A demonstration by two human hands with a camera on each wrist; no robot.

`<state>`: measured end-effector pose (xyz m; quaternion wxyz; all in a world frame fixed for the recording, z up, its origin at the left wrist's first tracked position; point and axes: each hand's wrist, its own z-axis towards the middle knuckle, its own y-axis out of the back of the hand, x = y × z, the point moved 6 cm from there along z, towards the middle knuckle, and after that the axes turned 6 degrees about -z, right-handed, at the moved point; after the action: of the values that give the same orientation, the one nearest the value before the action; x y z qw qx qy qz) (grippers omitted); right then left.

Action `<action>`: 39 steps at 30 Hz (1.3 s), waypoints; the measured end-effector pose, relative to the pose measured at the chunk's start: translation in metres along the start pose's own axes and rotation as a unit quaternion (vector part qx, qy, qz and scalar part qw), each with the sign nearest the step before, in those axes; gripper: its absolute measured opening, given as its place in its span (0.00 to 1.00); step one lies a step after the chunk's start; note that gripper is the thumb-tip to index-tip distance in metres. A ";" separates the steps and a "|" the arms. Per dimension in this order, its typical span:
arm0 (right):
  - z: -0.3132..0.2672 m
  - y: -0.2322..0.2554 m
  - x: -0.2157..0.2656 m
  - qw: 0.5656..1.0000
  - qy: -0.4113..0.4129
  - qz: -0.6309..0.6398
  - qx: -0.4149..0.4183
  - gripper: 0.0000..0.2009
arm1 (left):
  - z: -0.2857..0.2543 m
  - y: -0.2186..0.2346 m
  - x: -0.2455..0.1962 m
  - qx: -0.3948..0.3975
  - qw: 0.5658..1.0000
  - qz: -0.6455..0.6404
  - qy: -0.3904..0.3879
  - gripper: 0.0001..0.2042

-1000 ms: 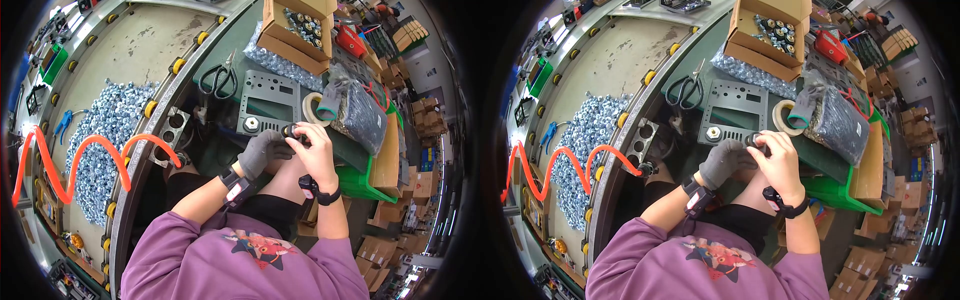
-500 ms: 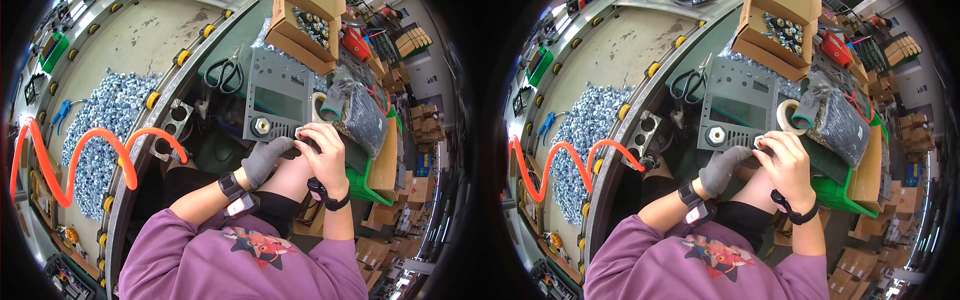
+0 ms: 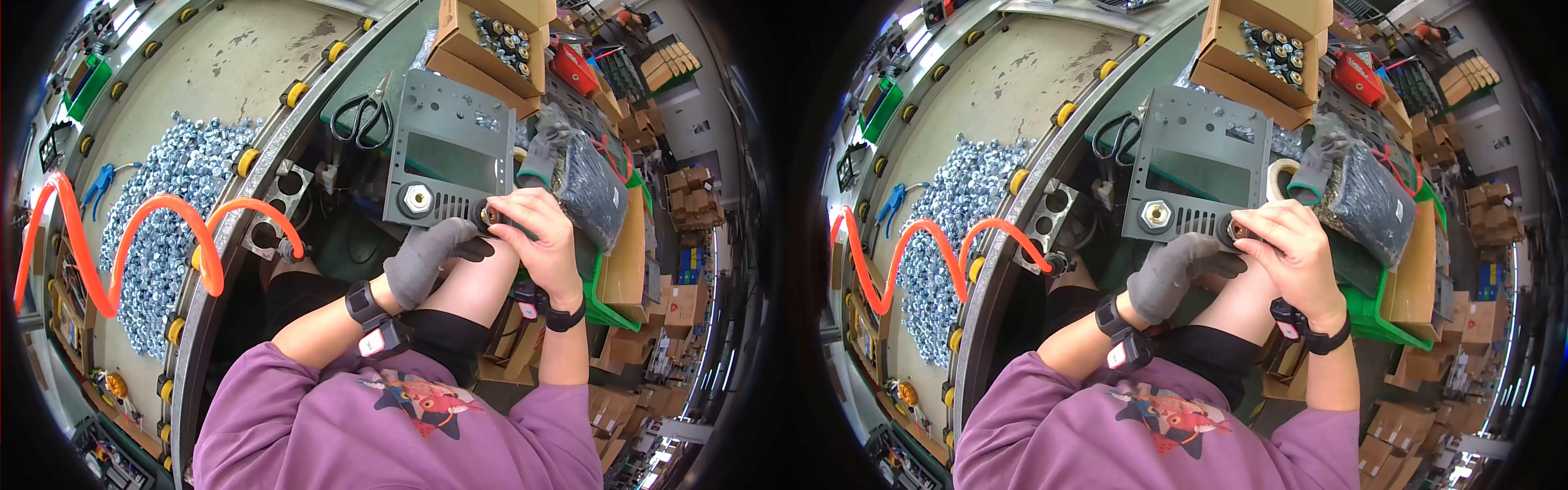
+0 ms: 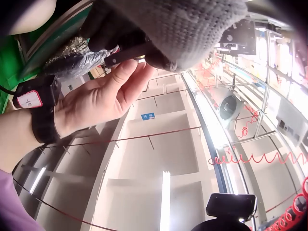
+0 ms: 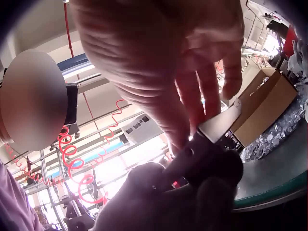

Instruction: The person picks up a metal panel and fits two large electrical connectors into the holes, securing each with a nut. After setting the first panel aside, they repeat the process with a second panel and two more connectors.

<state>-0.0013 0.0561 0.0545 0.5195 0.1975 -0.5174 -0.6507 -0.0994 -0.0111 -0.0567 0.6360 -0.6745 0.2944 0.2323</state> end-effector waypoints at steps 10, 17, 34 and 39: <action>0.001 -0.001 0.017 0.992 -0.028 -0.119 -0.014 0.11 | 0.001 -0.004 -0.002 -0.014 0.990 0.105 -0.095 0.15; 0.003 0.003 0.015 0.995 -0.007 -0.089 -0.042 0.12 | -0.001 -0.003 -0.010 -0.041 0.982 0.132 -0.128 0.10; 0.007 0.018 0.010 0.960 -0.111 -0.222 -0.132 0.06 | 0.004 -0.015 -0.005 -0.014 0.996 0.007 -0.087 0.09; -0.022 0.016 0.012 0.993 -0.037 -0.054 -0.099 0.15 | 0.002 -0.008 -0.014 -0.036 0.981 0.171 -0.086 0.09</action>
<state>0.0189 0.0365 0.0635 0.4811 0.1483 -0.4581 -0.7326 -0.1037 -0.0075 -0.0410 0.5853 -0.6139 0.3410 0.4054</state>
